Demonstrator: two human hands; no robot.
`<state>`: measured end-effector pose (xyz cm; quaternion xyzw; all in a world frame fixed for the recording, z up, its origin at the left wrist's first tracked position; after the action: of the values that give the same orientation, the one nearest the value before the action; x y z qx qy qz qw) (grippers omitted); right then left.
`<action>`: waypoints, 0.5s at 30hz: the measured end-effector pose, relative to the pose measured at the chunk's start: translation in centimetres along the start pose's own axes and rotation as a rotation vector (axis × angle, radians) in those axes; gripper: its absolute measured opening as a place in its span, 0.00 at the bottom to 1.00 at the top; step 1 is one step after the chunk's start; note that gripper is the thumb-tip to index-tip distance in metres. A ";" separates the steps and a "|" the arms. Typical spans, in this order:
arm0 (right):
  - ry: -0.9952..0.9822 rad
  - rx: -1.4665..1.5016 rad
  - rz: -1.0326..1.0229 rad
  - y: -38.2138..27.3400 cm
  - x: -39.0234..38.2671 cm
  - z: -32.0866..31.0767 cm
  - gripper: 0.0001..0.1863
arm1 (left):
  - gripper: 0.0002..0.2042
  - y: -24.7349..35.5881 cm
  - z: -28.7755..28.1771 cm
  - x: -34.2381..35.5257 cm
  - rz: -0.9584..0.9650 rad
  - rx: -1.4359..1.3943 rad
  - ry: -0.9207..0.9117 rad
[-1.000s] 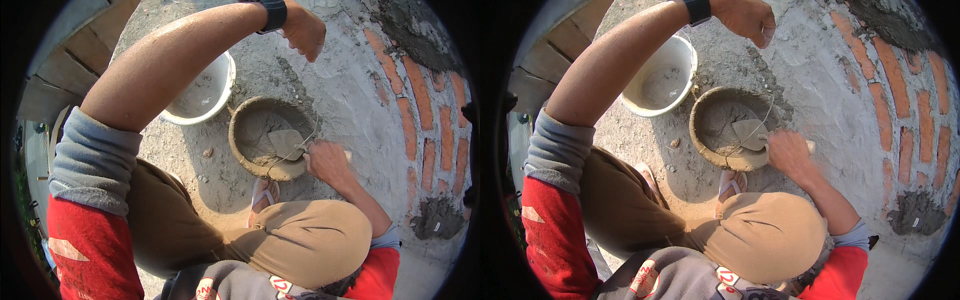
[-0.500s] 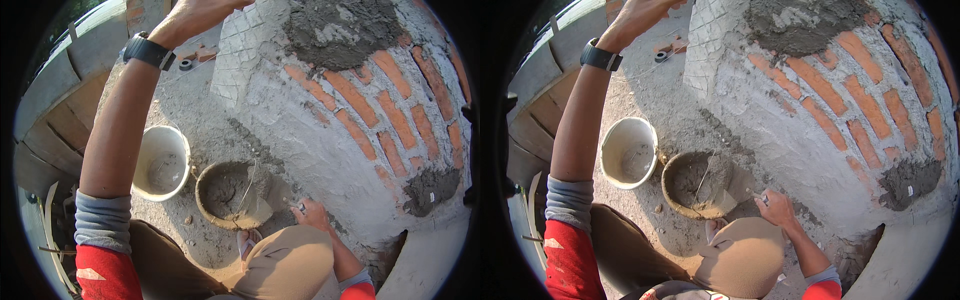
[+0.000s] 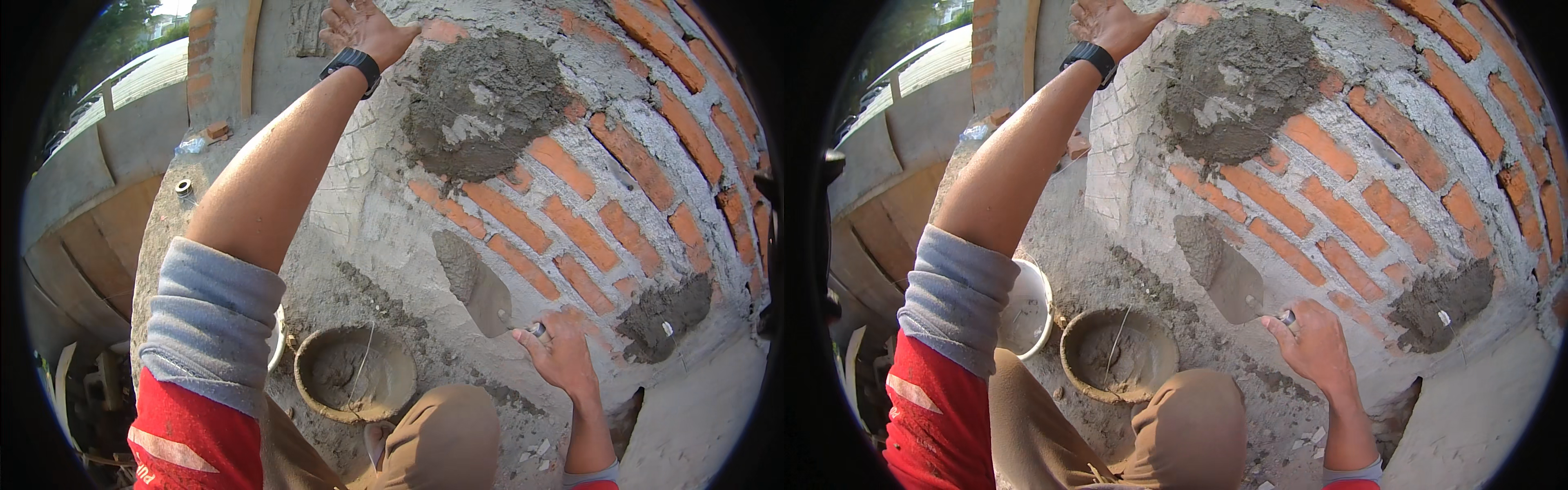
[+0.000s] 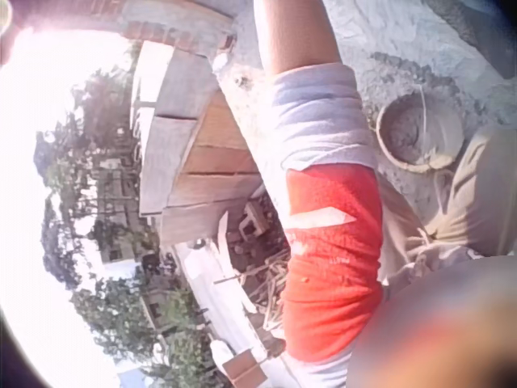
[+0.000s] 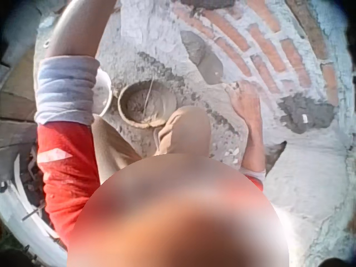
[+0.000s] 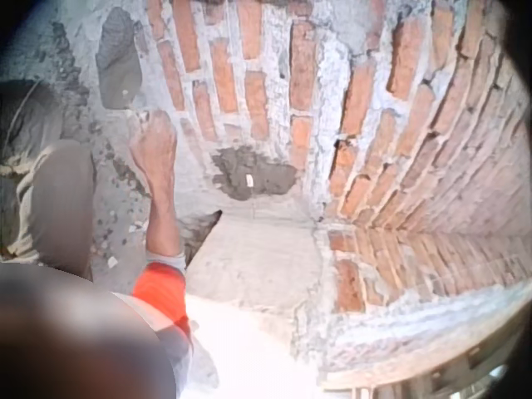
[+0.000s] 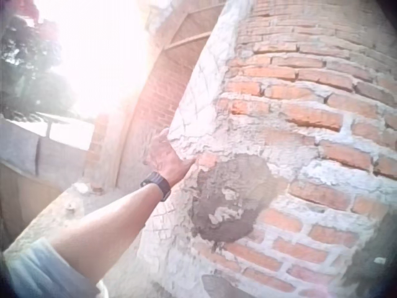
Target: The person scoops cement from a bucket with a trowel and applies it to a brick wall, smoothing the surface. They repeatedly transfer cement and use a string line to guide the application.
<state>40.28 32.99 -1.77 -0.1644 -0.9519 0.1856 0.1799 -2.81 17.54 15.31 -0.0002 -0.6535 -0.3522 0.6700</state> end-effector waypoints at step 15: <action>-0.304 0.714 0.156 -5.7 16.3 -6.1 0.19 | 0.31 -12.7 6.1 3.0 -0.322 -0.360 -0.994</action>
<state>26.98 35.96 10.49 -0.1337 -0.8280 0.5402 0.0680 -14.41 9.38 13.02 -0.1810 -0.8123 -0.5139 0.2080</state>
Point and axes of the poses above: each hand's wrist, its own x-axis towards the middle knuckle, its own z-axis out of the palm, y = z × x, the point moved 7 cm from there along x, towards the middle knuckle, and after that the axes turned 14 degrees about x, right-handed, at the moved point
